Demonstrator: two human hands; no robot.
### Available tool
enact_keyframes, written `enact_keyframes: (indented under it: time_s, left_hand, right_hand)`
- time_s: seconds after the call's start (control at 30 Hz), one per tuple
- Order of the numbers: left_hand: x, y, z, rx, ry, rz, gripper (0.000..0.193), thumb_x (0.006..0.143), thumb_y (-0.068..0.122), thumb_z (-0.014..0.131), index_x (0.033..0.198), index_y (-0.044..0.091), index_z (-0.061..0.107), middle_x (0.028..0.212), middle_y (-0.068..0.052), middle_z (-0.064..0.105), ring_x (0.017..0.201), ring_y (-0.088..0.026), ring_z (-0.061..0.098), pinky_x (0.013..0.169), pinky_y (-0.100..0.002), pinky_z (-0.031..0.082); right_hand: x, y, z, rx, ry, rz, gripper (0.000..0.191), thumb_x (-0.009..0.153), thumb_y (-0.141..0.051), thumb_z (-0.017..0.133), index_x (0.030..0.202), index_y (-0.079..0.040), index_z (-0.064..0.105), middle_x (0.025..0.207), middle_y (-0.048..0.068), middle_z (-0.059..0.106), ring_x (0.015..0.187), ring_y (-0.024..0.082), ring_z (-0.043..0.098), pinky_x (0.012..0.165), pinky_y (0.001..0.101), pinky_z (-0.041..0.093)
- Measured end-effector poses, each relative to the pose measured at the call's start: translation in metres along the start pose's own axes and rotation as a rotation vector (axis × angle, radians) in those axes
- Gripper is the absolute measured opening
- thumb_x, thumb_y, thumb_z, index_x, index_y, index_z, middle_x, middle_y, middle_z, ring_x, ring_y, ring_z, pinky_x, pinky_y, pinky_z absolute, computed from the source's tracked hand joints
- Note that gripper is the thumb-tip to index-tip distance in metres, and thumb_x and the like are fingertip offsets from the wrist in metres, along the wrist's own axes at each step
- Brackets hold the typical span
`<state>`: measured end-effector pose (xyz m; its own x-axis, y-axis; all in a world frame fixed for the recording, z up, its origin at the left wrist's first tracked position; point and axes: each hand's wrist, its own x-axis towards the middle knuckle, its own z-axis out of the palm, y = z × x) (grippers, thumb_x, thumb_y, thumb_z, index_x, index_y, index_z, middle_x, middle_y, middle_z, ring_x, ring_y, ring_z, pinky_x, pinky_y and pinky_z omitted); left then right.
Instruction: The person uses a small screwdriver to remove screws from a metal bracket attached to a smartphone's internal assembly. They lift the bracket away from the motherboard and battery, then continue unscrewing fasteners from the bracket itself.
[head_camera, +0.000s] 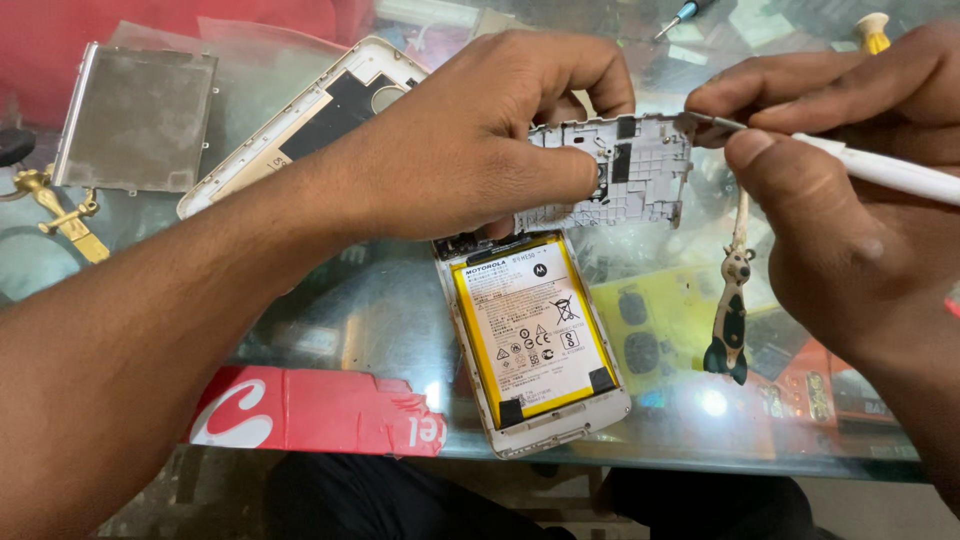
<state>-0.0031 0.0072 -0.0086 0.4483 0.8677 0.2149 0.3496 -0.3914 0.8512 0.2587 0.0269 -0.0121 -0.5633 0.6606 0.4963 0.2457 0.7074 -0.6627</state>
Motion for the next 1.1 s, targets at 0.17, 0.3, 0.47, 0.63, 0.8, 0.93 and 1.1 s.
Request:
enact_keyframes:
  time_s: [0.17,0.3,0.47,0.63,0.8,0.93,1.1]
  left_hand:
    - [0.0,-0.001,0.0,0.006,-0.006,-0.006,0.021,0.085,0.013,0.065,0.105,0.007,0.061,0.069,0.001,0.068,0.052,-0.003,0.061,0.045,-0.024,0.045]
    - [0.0,0.002,0.0,0.002,-0.002,-0.067,0.02,0.084,0.015,0.064,0.103,0.008,0.061,0.063,0.002,0.065,0.048,-0.003,0.06,0.042,-0.024,0.044]
    - [-0.001,0.006,0.001,-0.019,-0.02,-0.066,0.018,0.085,0.014,0.064,0.101,0.008,0.059,0.063,0.002,0.065,0.048,-0.003,0.061,0.042,-0.023,0.045]
    - [-0.002,0.007,0.001,-0.055,-0.034,-0.043,0.02,0.084,0.013,0.064,0.102,0.008,0.057,0.062,0.002,0.064,0.048,-0.003,0.061,0.042,-0.023,0.044]
    - [-0.002,0.008,0.001,-0.035,-0.047,-0.026,0.02,0.084,0.013,0.064,0.102,0.007,0.057,0.063,0.002,0.064,0.048,-0.003,0.061,0.042,-0.023,0.045]
    - [-0.002,0.008,0.001,-0.042,-0.052,-0.056,0.02,0.084,0.013,0.064,0.103,0.008,0.057,0.062,0.001,0.064,0.047,-0.003,0.062,0.04,-0.024,0.046]
    - [-0.002,0.008,0.003,-0.049,-0.055,-0.075,0.023,0.083,0.013,0.064,0.105,0.008,0.059,0.064,0.002,0.064,0.048,-0.003,0.063,0.039,-0.023,0.046]
  right_hand:
    - [0.007,0.0,0.001,-0.001,-0.021,-0.043,0.008,0.112,0.001,0.054,0.114,0.002,0.046,0.122,0.024,0.067,0.115,0.02,0.07,0.109,0.0322,0.06]
    - [0.009,0.0,0.005,0.056,-0.015,-0.02,0.013,0.108,0.0,0.063,0.106,0.002,0.05,0.125,0.024,0.068,0.121,0.022,0.07,0.108,0.0322,0.06]
    - [0.014,0.004,0.012,0.133,-0.07,-0.124,0.012,0.1,-0.002,0.071,0.103,0.002,0.06,0.131,0.025,0.066,0.115,0.02,0.07,0.099,0.0296,0.063]
    - [0.015,0.007,0.008,0.009,-0.101,-0.137,0.013,0.094,0.0,0.071,0.099,0.006,0.06,0.127,0.028,0.066,0.112,0.022,0.07,0.09,0.0296,0.063]
    - [0.013,0.01,0.008,-0.01,-0.091,-0.148,0.013,0.095,-0.001,0.073,0.098,0.005,0.061,0.127,0.026,0.066,0.102,0.019,0.07,0.09,0.0287,0.062]
    - [0.014,0.013,0.008,0.06,-0.082,-0.114,0.014,0.097,-0.004,0.074,0.101,0.003,0.062,0.126,0.022,0.067,0.102,0.015,0.071,0.088,0.025,0.063]
    - [0.016,0.012,0.007,-0.045,-0.097,-0.185,0.012,0.093,0.002,0.073,0.094,0.007,0.062,0.123,0.026,0.067,0.097,0.021,0.072,0.084,0.029,0.063]
